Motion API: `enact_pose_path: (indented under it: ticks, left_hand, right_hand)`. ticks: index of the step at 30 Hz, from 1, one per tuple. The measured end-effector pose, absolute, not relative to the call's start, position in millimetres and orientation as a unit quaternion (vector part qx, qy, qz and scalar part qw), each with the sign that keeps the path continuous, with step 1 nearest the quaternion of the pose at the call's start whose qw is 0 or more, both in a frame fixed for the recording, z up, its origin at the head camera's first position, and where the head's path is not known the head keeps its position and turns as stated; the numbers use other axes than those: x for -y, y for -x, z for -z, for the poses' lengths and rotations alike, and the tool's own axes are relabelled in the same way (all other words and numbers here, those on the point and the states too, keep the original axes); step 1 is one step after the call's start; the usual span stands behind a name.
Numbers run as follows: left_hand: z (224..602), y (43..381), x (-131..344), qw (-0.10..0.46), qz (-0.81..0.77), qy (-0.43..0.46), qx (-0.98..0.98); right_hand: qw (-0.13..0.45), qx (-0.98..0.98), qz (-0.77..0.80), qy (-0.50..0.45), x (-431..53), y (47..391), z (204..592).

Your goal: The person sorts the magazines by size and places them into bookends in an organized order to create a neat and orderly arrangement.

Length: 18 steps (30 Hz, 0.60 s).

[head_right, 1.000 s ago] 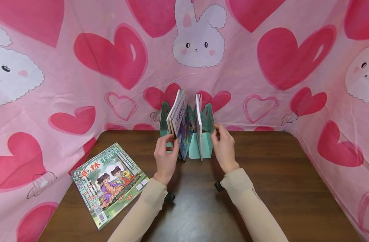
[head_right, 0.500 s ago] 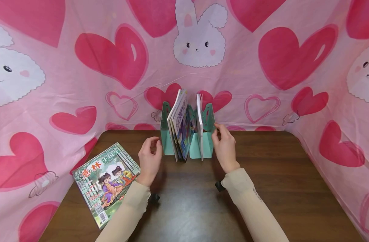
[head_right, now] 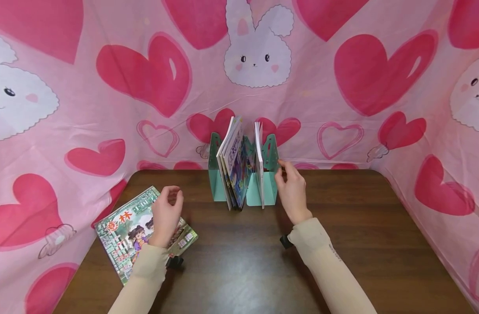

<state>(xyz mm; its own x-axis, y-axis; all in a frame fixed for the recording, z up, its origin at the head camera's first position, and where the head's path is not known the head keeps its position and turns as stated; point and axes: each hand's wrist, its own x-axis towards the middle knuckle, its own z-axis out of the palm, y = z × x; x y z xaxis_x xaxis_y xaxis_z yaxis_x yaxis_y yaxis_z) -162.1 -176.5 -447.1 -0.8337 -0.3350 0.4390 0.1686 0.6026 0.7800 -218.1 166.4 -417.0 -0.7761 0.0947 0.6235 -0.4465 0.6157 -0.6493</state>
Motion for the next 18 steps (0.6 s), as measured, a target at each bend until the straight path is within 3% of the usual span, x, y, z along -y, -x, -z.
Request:
enact_pose_path:
  ticks: [18]
  left_hand:
    - [452.1,113.6,266.7,0.213,0.36,-0.146,0.897]
  right_hand:
    - [0.302,0.835,-0.446,-0.107,-169.7,217.1,416.5]
